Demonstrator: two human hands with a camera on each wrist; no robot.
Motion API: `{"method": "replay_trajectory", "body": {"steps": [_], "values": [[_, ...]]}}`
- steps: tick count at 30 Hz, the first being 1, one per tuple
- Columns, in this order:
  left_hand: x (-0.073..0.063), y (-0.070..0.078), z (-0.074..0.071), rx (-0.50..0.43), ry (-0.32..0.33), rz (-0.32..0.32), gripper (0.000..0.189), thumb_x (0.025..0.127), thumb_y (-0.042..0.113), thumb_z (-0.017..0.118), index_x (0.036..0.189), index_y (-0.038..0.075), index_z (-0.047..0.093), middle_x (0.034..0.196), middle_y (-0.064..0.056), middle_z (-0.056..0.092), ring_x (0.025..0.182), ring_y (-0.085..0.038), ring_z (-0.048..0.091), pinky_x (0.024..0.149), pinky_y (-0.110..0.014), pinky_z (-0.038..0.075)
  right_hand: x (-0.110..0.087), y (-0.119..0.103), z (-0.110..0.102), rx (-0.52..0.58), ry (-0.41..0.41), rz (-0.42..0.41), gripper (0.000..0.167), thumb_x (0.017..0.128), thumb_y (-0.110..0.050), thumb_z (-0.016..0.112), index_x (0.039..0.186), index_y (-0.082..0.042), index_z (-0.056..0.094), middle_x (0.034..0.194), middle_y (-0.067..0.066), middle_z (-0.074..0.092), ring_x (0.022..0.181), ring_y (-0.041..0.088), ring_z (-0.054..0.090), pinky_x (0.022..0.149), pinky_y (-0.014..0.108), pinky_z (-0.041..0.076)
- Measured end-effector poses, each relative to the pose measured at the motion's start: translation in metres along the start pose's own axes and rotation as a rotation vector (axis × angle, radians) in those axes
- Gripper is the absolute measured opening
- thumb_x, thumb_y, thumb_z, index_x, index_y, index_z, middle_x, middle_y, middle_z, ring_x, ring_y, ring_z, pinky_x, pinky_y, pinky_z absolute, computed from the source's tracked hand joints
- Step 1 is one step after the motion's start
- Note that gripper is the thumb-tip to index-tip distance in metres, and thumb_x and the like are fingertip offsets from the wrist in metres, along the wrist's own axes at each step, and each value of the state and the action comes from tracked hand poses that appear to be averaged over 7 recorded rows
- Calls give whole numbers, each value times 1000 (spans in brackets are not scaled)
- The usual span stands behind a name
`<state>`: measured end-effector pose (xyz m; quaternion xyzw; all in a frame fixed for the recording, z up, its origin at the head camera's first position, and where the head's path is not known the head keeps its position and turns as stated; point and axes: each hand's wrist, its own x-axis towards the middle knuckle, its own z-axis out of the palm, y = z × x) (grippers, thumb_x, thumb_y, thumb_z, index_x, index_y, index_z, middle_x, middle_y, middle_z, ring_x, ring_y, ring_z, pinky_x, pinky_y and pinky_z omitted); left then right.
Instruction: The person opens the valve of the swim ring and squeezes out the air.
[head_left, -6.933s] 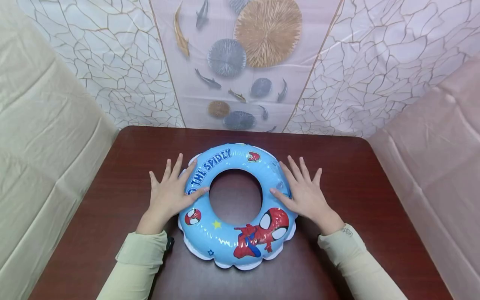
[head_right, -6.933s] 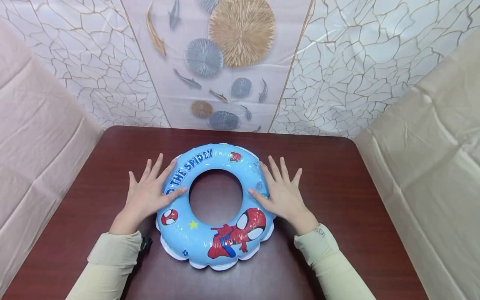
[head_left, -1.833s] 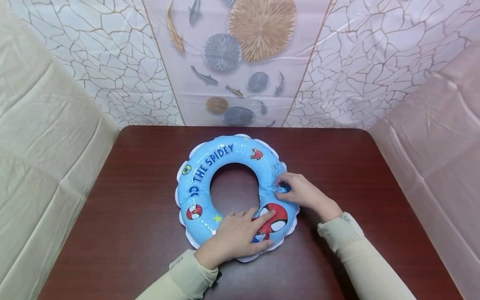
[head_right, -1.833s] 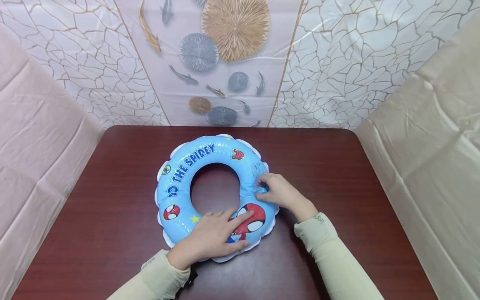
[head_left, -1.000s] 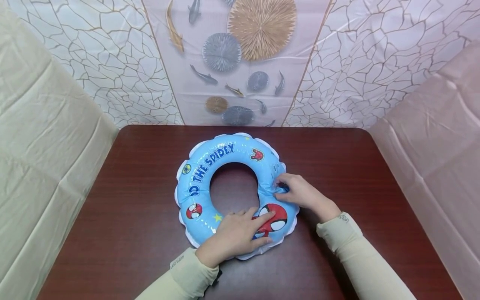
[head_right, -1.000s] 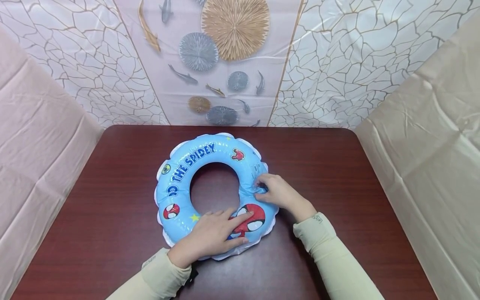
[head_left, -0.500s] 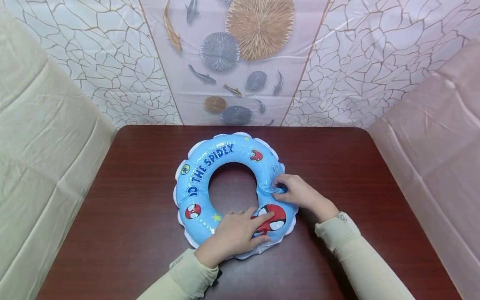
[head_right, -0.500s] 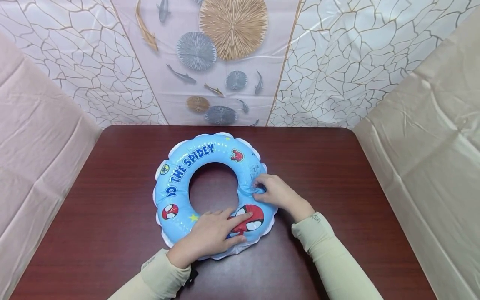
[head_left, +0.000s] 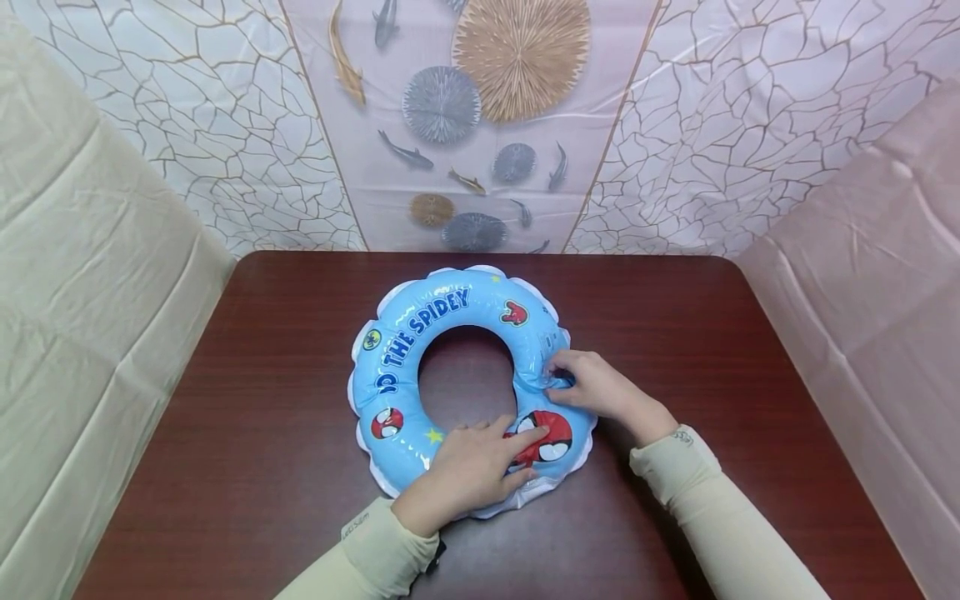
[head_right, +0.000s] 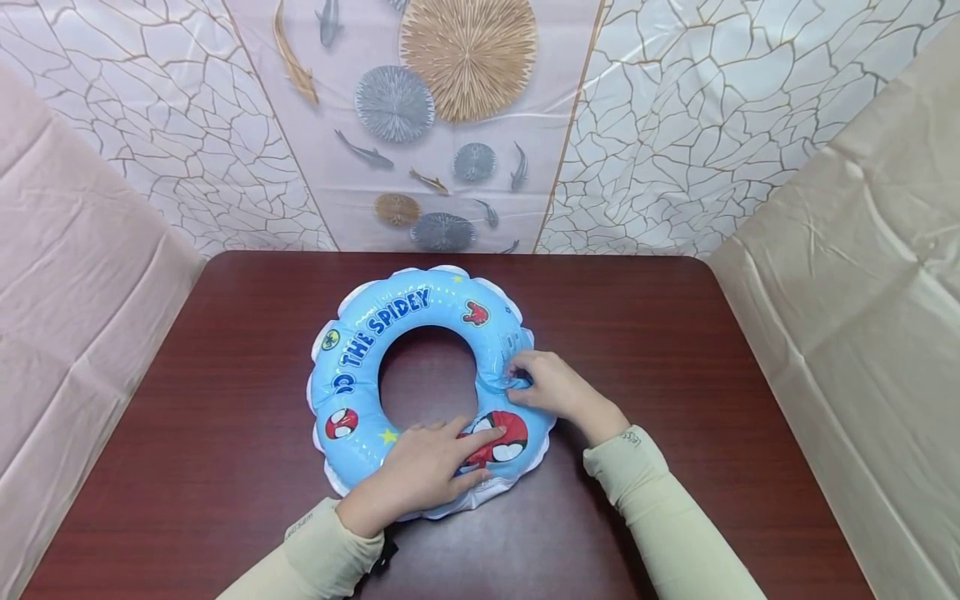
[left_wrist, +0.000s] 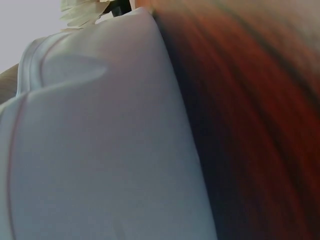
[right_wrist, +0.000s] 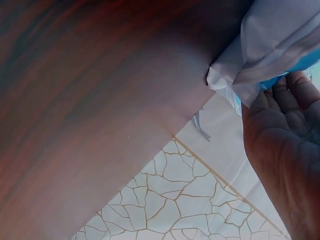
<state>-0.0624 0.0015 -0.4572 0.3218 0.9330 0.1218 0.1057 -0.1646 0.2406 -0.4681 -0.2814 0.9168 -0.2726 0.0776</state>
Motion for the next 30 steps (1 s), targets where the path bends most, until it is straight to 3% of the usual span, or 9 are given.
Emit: {"method": "replay_trajectory", "body": {"steps": [30], "values": [[1,1,-2,30,5,1,58,95,49,65,150,42,46,131,-3,59,108,-23,63,85,-45,54,3,-3,3,-14,-2,-3,22,85,-16,82,104,-10,72,97,-1,70,89,16,63,87,38,56]]}}
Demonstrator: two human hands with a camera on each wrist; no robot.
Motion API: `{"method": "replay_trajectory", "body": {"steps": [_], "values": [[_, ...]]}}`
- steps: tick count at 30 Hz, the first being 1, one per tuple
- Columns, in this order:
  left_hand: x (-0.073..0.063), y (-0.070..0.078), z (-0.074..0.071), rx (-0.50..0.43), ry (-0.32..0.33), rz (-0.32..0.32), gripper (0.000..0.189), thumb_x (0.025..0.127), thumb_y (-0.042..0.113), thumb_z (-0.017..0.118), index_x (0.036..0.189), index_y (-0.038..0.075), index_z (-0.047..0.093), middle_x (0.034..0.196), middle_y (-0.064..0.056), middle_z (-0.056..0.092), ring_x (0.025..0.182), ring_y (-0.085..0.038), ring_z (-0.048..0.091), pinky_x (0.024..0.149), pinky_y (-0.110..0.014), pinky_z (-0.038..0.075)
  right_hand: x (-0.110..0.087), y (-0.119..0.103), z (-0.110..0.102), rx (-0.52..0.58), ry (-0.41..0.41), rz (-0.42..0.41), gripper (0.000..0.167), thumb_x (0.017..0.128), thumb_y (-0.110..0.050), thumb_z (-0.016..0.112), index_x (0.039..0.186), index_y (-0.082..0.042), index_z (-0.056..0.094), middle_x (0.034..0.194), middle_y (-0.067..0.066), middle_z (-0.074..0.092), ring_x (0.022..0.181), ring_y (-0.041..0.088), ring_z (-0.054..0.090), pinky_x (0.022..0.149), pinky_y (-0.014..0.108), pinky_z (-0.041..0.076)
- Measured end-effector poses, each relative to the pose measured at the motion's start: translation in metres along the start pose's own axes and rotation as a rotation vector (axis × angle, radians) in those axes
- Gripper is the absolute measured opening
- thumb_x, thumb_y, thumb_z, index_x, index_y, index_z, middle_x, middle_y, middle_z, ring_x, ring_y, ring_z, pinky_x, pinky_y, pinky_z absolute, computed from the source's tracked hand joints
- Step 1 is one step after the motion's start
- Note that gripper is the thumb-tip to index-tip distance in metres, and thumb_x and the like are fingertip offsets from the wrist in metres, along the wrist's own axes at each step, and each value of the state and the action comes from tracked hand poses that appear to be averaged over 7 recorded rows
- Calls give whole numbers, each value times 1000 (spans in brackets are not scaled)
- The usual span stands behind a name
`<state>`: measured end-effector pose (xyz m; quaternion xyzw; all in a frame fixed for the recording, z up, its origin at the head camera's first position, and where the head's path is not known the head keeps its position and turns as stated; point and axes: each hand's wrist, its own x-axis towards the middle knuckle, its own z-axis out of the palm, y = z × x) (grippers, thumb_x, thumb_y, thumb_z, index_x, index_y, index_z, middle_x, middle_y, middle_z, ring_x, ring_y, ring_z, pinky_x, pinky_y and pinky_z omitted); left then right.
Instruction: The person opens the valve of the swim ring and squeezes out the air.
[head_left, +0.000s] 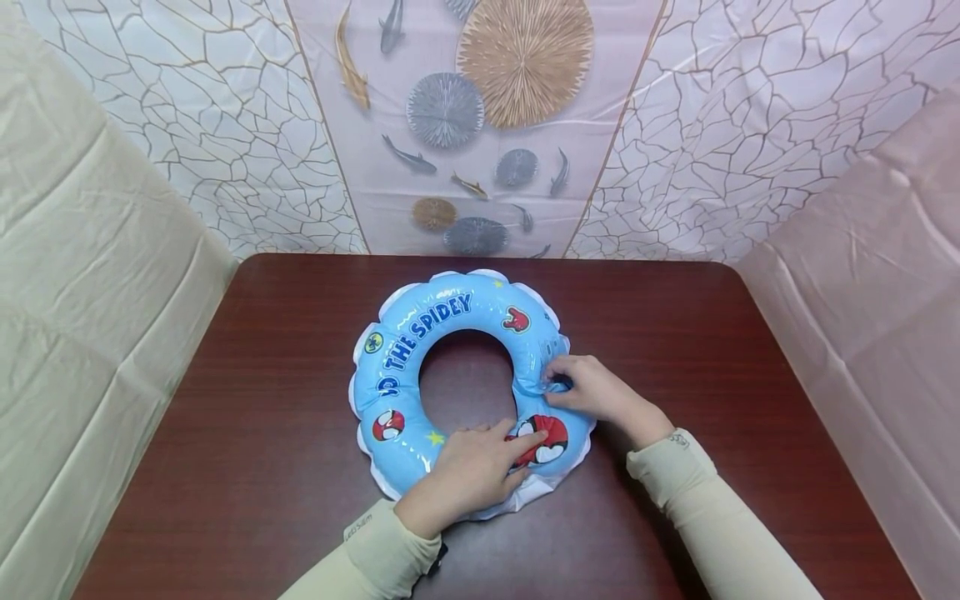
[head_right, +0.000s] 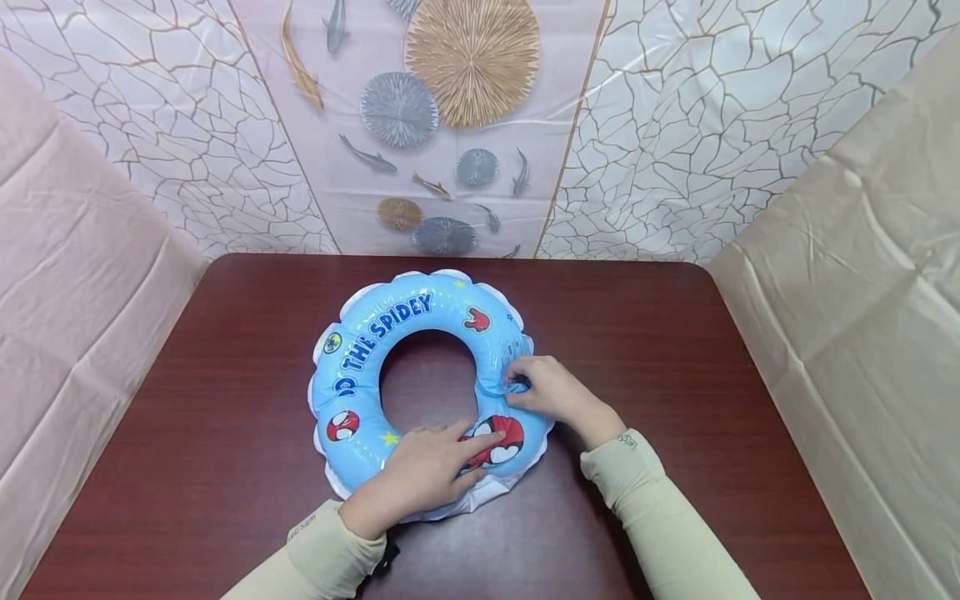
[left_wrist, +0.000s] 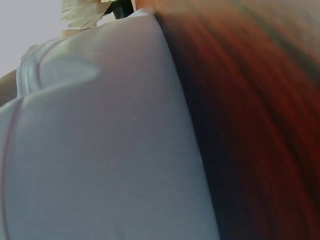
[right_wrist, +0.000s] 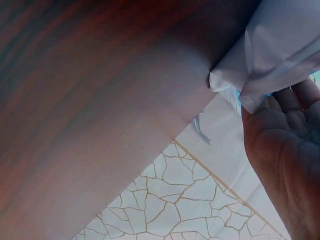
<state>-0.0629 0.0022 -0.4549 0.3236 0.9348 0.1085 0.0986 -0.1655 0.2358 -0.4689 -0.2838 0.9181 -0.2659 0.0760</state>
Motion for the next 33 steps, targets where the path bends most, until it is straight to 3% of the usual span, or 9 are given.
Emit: {"method": "replay_trajectory", "body": {"steps": [12,18,25,33], "values": [[0,-6,4,-1,59,35,53,96,42,67,146,41,51,121,1,62,93,-18,65,74,-37,54,2,0,4,0,11,-7,19,84,-15,82,99,-11,71,92,-3,68,84,14,61,82,37,56],[2,-6,5,19,66,36,49,97,36,65,144,41,54,128,-1,62,91,-20,66,69,-38,53,1,0,6,8,27,-9,17,84,-14,82,95,-12,70,89,-4,67,82,13,61,79,36,55],[7,-4,4,46,56,28,49,96,27,65,142,41,57,130,3,61,73,-17,60,54,-31,44,1,-2,4,25,55,-16,15,83,-11,82,92,-13,70,87,-5,68,81,13,61,78,35,56],[11,-5,5,71,24,16,51,96,31,66,144,42,54,134,4,59,76,-17,61,59,-32,47,-3,3,-2,60,67,-41,19,84,-15,83,100,-13,72,96,-4,70,87,13,64,84,36,57]]}}
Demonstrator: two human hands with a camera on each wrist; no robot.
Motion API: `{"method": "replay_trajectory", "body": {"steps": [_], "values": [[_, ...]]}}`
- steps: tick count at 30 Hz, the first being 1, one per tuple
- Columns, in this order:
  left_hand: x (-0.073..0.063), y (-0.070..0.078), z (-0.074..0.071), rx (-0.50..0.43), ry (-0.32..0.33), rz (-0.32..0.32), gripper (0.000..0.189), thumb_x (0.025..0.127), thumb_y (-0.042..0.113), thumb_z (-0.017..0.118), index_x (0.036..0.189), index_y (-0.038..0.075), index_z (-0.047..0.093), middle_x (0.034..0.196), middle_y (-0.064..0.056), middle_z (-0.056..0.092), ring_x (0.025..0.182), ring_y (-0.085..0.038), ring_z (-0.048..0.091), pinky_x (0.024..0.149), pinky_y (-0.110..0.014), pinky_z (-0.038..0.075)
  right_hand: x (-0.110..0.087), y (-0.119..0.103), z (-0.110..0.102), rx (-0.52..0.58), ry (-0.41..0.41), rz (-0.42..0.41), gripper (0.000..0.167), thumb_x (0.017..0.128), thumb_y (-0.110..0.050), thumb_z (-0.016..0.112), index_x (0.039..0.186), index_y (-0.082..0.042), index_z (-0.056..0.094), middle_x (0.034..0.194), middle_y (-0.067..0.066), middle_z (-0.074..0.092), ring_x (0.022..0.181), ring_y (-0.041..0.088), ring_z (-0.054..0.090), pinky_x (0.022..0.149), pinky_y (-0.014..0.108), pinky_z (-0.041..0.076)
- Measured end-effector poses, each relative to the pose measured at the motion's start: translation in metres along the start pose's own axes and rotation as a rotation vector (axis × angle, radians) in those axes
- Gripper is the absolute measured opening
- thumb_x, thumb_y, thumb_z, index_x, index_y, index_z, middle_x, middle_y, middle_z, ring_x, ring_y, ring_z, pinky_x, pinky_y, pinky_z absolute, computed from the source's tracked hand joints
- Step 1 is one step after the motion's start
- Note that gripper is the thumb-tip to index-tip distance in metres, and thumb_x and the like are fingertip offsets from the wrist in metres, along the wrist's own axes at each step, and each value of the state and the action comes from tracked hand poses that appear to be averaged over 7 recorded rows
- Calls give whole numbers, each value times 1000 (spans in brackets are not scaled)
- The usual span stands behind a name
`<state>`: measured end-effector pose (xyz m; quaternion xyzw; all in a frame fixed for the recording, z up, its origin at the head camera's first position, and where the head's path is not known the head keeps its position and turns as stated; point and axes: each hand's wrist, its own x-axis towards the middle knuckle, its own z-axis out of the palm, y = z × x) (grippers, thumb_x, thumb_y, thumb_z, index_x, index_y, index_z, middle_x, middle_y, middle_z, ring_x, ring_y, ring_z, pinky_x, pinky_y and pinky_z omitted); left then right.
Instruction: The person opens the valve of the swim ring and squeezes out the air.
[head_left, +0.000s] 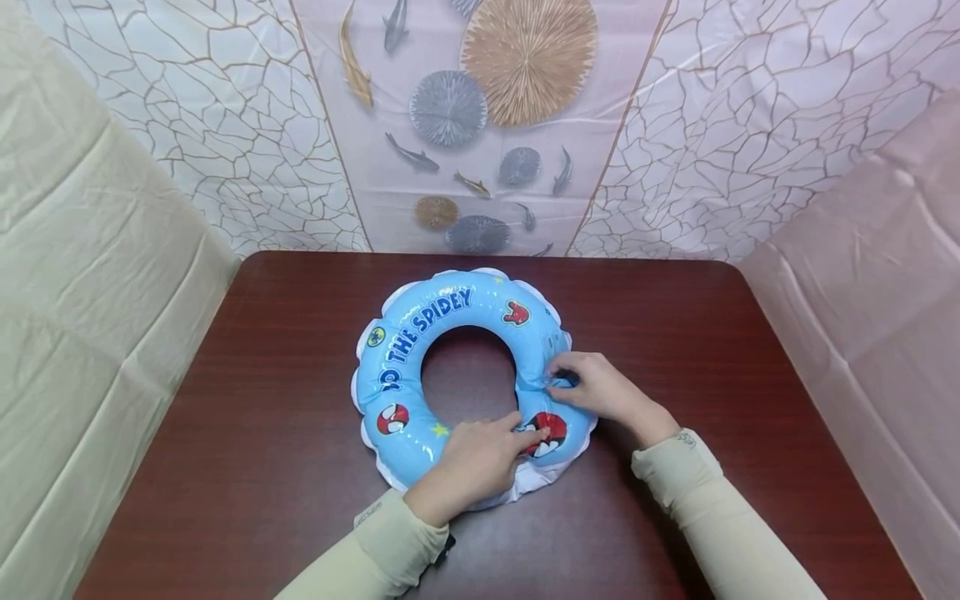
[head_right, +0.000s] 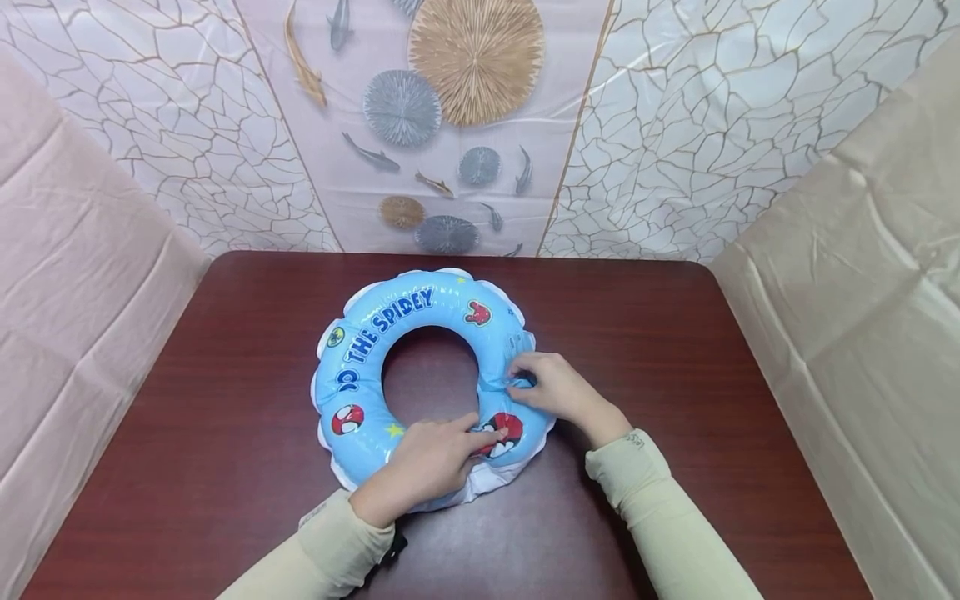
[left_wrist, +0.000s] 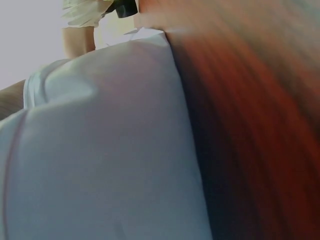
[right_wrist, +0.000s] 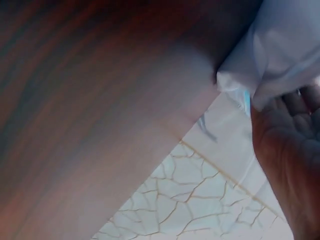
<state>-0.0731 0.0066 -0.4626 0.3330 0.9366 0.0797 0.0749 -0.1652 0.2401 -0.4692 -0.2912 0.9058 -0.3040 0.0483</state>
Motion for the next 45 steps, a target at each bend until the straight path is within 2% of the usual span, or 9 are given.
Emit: {"method": "replay_trajectory", "body": {"steps": [6,11,16,24,29,33,39,45], "values": [[3,0,-1,30,-18,-5,51,97,32,65,145,43,53,137,5,58,84,-19,64,65,-34,51,-1,7,-6,28,4,-82,24,84,-19,84,105,-15,74,101,-5,72,92,10,66,85,34,57],[4,0,-2,56,-15,7,50,97,31,64,144,44,54,126,7,60,74,-17,59,59,-32,47,-1,7,-9,43,53,-154,22,83,-18,84,103,-15,76,98,-6,73,87,9,67,81,36,58],[4,1,-2,74,-7,23,50,96,29,65,143,45,55,117,8,59,69,-17,55,56,-32,44,-3,6,-11,61,85,-177,21,82,-19,86,100,-16,75,95,-9,72,82,9,66,76,38,59],[6,1,-4,93,-43,41,57,93,25,67,144,44,53,114,7,57,68,-16,52,56,-32,43,-3,7,-10,73,123,-158,16,82,-13,85,94,-19,77,89,-12,72,76,4,65,70,34,59],[4,1,-4,99,-42,41,54,93,27,68,142,44,55,112,2,56,67,-16,50,56,-32,43,1,9,-6,34,82,-122,14,81,-18,86,93,-18,78,87,-12,72,74,3,65,71,32,58],[3,0,-4,108,-34,43,55,91,27,69,142,43,56,109,-2,56,66,-16,49,55,-31,42,3,7,-3,-16,62,-114,10,82,-17,85,89,-17,78,80,-12,70,66,4,60,65,29,55],[4,0,-4,88,-61,32,55,90,25,70,141,43,57,107,-1,56,65,-17,49,54,-33,42,6,3,-1,-77,17,-87,9,82,-14,84,87,-17,78,74,-13,67,63,2,56,64,26,53],[6,-2,-3,74,-86,31,52,92,23,69,138,45,59,99,1,53,59,-16,46,50,-34,39,6,0,1,-65,5,-86,9,82,-13,84,86,-16,77,72,-12,66,61,3,56,63,26,53]]}}
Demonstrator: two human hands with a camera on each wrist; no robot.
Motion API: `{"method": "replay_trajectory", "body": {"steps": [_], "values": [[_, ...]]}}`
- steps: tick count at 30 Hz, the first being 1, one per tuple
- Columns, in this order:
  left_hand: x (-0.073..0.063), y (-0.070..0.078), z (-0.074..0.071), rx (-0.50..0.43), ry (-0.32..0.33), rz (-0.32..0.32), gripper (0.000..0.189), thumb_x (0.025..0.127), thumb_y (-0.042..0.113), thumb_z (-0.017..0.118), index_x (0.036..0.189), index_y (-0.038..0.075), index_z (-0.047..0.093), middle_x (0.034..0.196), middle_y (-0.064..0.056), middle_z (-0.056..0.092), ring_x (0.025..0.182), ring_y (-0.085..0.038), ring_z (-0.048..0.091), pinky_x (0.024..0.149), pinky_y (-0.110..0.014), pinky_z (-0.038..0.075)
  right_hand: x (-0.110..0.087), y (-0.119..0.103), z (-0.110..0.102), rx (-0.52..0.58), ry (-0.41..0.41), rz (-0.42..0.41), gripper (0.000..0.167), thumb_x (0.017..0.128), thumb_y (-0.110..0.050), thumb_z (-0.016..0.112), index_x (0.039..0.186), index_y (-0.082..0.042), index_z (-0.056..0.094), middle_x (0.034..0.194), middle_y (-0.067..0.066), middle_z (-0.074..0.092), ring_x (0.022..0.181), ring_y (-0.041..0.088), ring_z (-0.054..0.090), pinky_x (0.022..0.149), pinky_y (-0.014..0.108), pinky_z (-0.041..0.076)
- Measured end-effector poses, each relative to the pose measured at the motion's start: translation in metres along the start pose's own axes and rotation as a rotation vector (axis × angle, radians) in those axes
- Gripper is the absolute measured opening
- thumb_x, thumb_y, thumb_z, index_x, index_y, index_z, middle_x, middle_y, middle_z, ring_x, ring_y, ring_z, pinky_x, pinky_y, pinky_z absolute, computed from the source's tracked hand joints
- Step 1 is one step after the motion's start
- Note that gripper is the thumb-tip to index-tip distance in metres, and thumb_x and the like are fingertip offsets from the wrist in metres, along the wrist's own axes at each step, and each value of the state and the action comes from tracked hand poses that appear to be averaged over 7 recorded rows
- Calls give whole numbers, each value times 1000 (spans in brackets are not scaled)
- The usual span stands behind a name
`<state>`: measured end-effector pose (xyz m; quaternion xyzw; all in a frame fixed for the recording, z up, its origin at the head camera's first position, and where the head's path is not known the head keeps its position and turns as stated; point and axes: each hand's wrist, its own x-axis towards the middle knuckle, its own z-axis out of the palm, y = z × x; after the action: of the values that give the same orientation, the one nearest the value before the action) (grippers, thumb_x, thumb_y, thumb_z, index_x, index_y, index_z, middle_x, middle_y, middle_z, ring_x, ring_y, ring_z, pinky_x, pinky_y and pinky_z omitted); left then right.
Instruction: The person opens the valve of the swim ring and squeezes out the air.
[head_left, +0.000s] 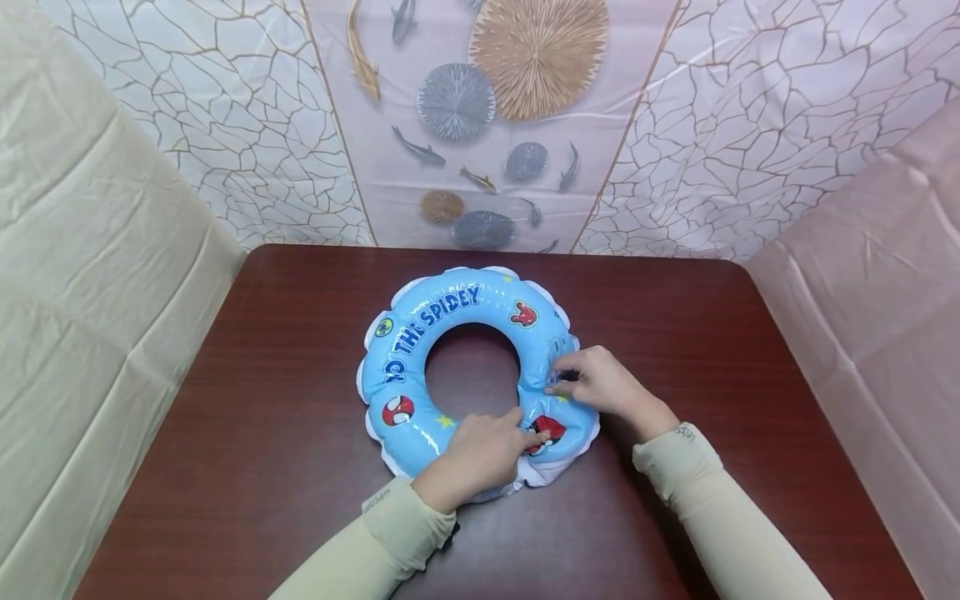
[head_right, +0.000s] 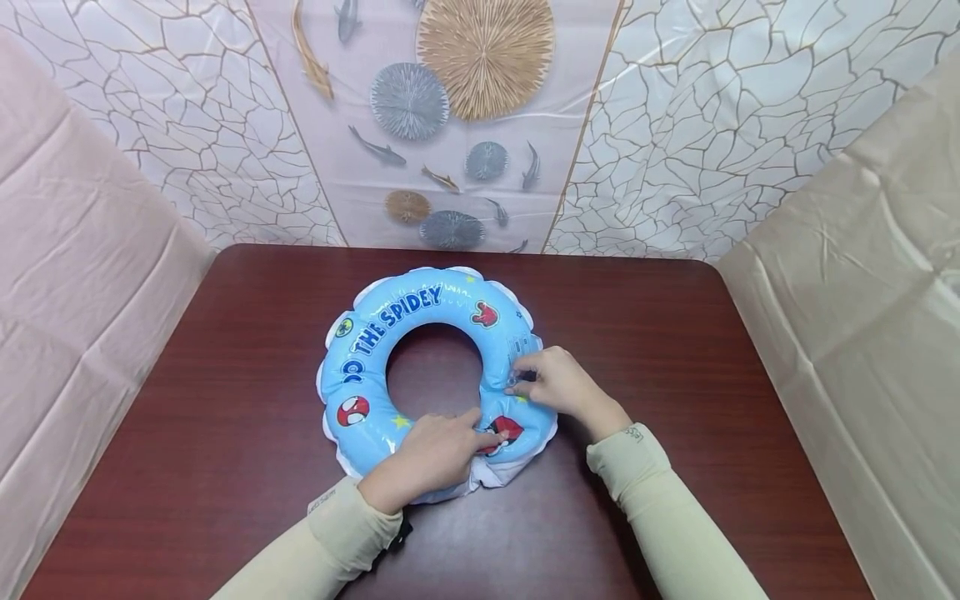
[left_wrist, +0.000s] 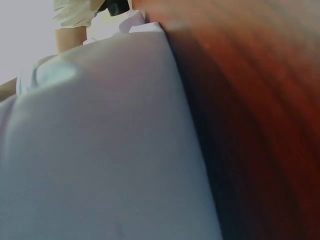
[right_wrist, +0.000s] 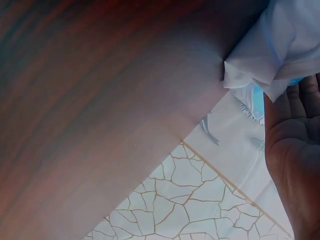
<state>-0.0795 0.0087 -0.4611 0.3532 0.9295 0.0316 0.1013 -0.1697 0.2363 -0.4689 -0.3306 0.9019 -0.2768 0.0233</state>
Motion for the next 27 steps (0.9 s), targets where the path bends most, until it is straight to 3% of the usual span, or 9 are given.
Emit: {"method": "replay_trajectory", "body": {"steps": [8,18,23,25,27], "values": [[4,0,0,-6,-21,-29,49,91,23,70,133,47,63,87,3,47,56,-16,44,48,-33,37,2,0,-3,9,-1,-7,10,82,-15,85,87,-17,77,74,-12,68,61,3,56,61,25,53],[4,-4,0,-47,-14,-29,47,90,19,70,129,46,67,86,6,47,56,-15,44,48,-31,37,-1,2,-9,36,-37,-19,16,83,-28,85,94,-20,76,83,-14,69,68,2,59,66,25,55],[4,-9,2,-79,11,-14,51,88,16,69,130,45,66,83,5,46,54,-15,42,47,-30,34,1,2,-9,-26,-42,-64,13,85,-26,83,92,-18,75,81,-12,68,68,1,58,67,25,54],[1,-11,0,-85,28,3,52,88,18,67,133,44,64,86,4,49,57,-15,45,48,-30,35,1,2,-8,-56,-42,-66,12,85,-26,82,91,-18,75,81,-12,68,68,1,58,67,25,54],[-3,-11,-4,-78,44,15,52,90,23,65,139,41,60,99,2,58,70,-16,56,58,-33,44,1,3,-6,-72,-45,-64,12,86,-25,82,92,-17,75,81,-12,68,69,1,59,67,25,54]]}}
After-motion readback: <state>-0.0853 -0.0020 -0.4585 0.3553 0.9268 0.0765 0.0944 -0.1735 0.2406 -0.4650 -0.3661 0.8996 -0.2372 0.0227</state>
